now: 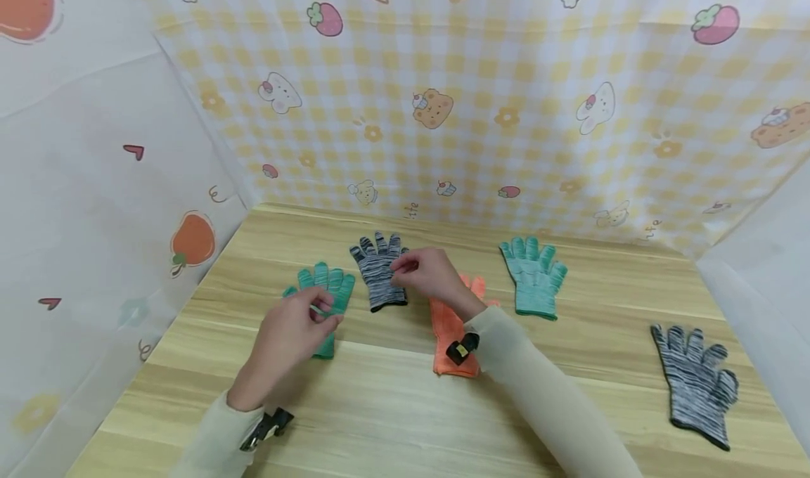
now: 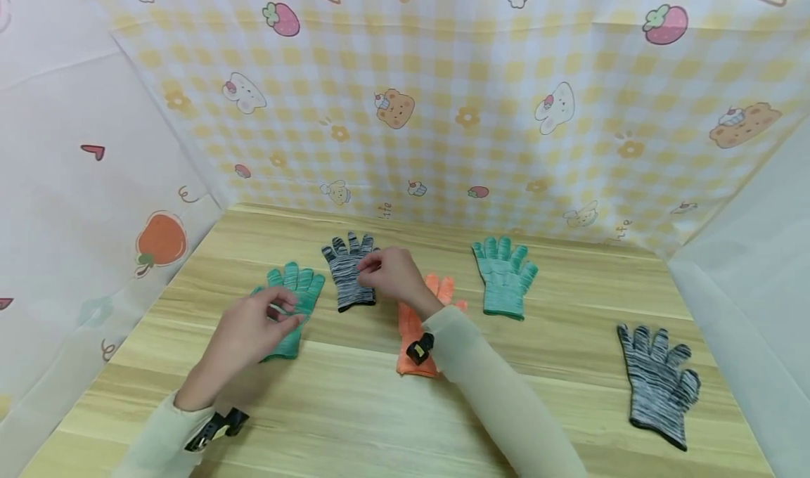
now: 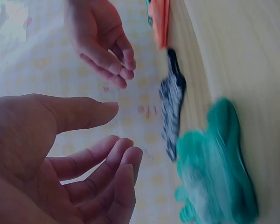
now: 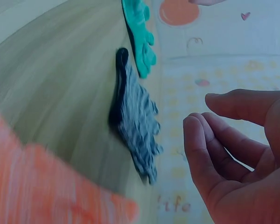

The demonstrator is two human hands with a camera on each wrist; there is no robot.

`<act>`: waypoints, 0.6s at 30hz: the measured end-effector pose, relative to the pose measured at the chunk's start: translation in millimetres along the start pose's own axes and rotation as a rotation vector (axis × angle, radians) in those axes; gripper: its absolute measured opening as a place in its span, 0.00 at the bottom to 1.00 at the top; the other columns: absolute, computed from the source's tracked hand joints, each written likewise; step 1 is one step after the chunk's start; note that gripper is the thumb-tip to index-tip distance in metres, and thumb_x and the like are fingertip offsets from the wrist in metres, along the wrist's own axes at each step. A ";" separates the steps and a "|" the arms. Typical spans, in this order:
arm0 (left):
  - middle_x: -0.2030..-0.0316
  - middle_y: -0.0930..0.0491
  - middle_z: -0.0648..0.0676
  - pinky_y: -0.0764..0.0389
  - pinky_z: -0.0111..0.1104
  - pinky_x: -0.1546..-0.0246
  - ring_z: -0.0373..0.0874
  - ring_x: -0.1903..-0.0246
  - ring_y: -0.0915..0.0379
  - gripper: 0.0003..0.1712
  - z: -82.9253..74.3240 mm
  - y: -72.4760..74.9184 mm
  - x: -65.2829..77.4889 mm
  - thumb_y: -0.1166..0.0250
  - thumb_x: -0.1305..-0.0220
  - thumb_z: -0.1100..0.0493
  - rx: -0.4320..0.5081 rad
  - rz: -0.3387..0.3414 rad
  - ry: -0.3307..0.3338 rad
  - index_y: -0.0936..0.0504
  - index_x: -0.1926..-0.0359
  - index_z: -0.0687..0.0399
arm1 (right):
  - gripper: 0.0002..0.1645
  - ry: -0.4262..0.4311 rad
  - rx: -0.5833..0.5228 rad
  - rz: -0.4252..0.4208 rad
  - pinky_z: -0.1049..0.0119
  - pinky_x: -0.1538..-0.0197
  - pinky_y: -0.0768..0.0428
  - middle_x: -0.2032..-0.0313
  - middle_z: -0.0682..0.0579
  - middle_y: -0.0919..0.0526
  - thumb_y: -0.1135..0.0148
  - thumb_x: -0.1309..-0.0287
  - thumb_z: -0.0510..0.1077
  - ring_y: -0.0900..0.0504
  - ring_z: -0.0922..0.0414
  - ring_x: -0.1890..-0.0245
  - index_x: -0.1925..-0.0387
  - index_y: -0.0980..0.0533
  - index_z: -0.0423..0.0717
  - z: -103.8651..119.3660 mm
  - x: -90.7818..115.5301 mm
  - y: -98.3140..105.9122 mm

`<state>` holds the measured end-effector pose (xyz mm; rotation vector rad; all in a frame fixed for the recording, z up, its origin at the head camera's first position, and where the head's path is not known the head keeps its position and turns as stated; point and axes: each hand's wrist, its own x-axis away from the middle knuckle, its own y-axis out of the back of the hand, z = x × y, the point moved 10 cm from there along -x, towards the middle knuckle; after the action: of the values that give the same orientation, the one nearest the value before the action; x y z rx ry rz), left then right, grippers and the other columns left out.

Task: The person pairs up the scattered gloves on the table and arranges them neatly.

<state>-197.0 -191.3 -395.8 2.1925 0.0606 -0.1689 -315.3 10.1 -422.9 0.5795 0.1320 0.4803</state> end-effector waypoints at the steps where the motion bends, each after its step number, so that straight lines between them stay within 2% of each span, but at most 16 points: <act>1: 0.62 0.11 0.53 0.13 0.48 0.60 0.46 0.64 0.12 0.13 5.3 2.3 1.5 0.19 0.35 0.60 -0.002 -0.001 0.014 0.11 0.54 0.61 | 0.13 0.005 0.008 0.004 0.60 0.54 0.15 0.60 0.54 0.09 0.27 0.32 0.39 0.13 0.58 0.60 0.49 0.10 0.40 1.5 -3.0 -3.8; 6: 0.65 0.11 0.53 0.15 0.47 0.64 0.48 0.65 0.14 0.13 32.4 9.7 9.3 0.20 0.33 0.57 -0.032 0.017 0.086 0.12 0.55 0.61 | 0.11 0.028 0.041 0.003 0.64 0.55 0.16 0.60 0.52 0.10 0.27 0.32 0.38 0.14 0.57 0.60 0.50 0.10 0.39 10.0 -18.0 -19.8; 11: 0.68 0.15 0.50 0.20 0.43 0.70 0.46 0.70 0.19 0.14 54.9 12.8 15.0 0.21 0.33 0.55 -0.080 0.052 0.150 0.14 0.60 0.60 | 0.09 0.017 0.055 0.006 0.65 0.58 0.18 0.62 0.53 0.10 0.28 0.32 0.37 0.16 0.58 0.63 0.52 0.09 0.40 15.8 -31.4 -33.1; 15: 0.73 0.19 0.50 0.25 0.40 0.74 0.46 0.74 0.25 0.15 69.9 10.0 18.8 0.21 0.32 0.53 -0.112 0.111 0.226 0.15 0.65 0.59 | 0.08 0.035 0.095 -0.003 0.65 0.58 0.18 0.64 0.55 0.09 0.29 0.30 0.38 0.15 0.59 0.64 0.54 0.08 0.42 21.0 -42.5 -41.4; 18: 0.75 0.19 0.50 0.25 0.39 0.75 0.46 0.75 0.25 0.17 79.4 5.3 22.2 0.22 0.31 0.50 -0.123 0.170 0.288 0.13 0.66 0.60 | 0.08 0.045 0.136 -0.005 0.65 0.56 0.17 0.63 0.53 0.09 0.29 0.30 0.38 0.14 0.59 0.63 0.54 0.09 0.41 24.1 -50.1 -48.7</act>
<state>-182.3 -259.0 -440.8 2.0728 0.0439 0.2413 -334.0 -61.0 -430.5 0.7015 0.2100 0.4819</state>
